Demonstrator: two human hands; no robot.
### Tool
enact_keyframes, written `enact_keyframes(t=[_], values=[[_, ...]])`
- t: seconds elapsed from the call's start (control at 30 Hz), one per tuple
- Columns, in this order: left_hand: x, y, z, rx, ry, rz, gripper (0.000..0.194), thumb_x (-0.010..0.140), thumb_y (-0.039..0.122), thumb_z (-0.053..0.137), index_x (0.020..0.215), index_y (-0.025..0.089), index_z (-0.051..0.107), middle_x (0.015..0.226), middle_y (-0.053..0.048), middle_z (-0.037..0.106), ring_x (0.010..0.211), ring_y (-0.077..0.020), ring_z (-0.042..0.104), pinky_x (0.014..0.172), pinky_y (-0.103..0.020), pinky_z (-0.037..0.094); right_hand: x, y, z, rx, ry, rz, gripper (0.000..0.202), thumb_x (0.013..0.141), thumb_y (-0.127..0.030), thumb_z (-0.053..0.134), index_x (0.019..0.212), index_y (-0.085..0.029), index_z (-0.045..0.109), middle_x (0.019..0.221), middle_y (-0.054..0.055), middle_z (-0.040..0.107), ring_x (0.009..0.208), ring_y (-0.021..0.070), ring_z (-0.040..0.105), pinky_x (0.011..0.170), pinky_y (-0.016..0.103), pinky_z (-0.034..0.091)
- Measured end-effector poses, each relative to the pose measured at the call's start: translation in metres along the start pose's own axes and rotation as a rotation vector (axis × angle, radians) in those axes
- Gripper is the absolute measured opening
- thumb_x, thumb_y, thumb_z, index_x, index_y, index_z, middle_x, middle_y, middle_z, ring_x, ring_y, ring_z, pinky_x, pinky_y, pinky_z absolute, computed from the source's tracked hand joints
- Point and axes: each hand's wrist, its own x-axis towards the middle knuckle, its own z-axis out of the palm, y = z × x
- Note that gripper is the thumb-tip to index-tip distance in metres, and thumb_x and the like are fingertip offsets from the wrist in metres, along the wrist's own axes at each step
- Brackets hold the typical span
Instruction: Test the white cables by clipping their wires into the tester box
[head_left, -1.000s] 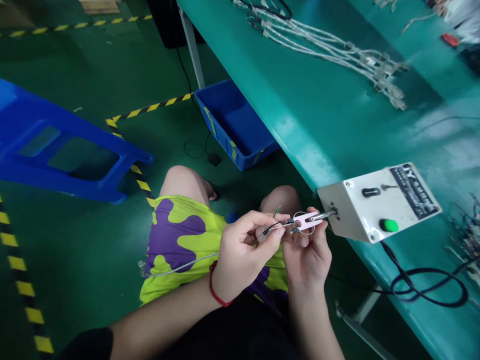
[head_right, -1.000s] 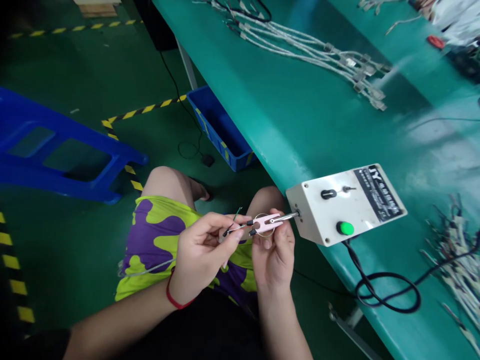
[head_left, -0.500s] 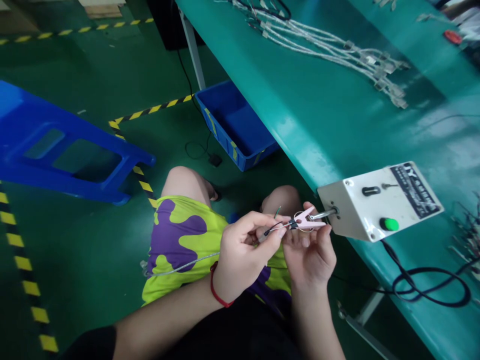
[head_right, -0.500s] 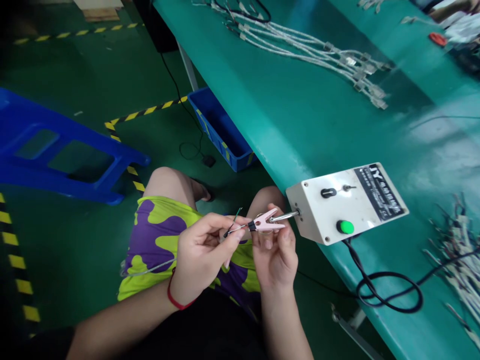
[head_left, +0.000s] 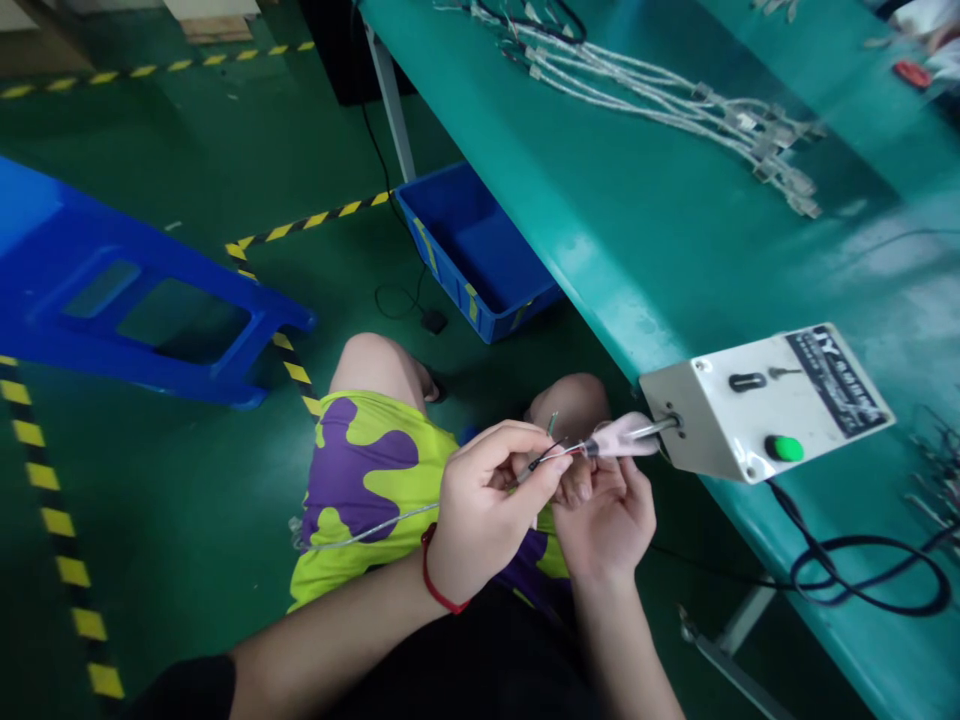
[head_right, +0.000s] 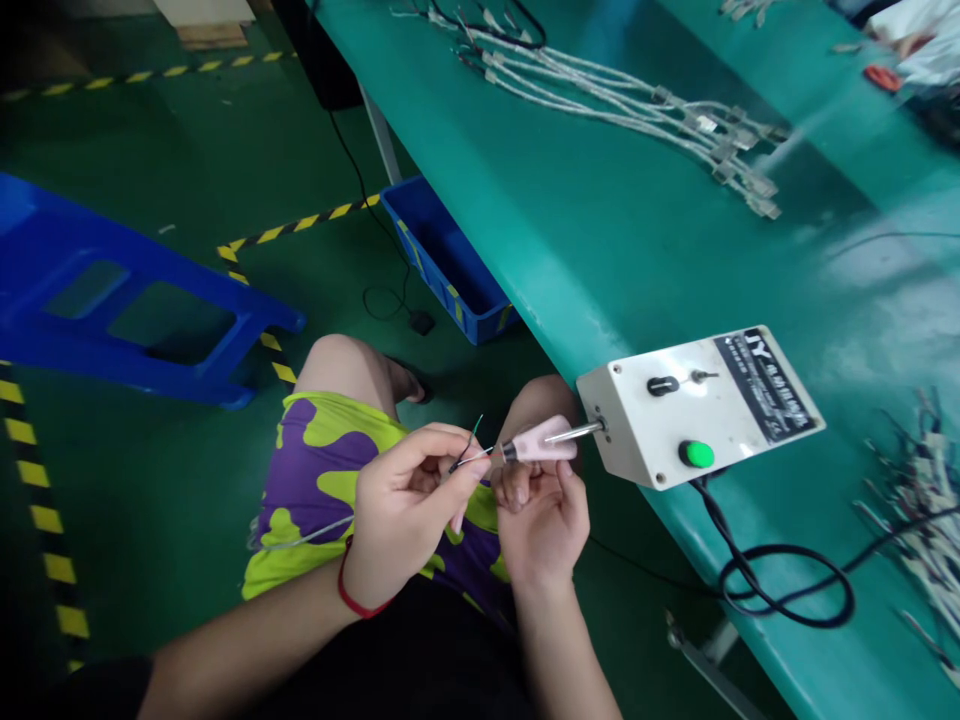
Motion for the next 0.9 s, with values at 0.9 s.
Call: enact_keyframes(t=[0.9], values=[[-0.025,0.012,-0.017,-0.009,-0.208,0.147,0.004,0.095,0.014,0.074,0.095,0.017,0.077,0.077,-0.003,0.071,0.065,-0.0134,0.062,0.058,-0.025,0.048,-0.048,-0.007,0.028,-0.369,0.063,-0.179,0.012,0.085,-0.029,0.087,0.088,-0.020,0.080,0.074,-0.001,0.067,0.056,0.0071,0.052,0.052,0.020,0.045]])
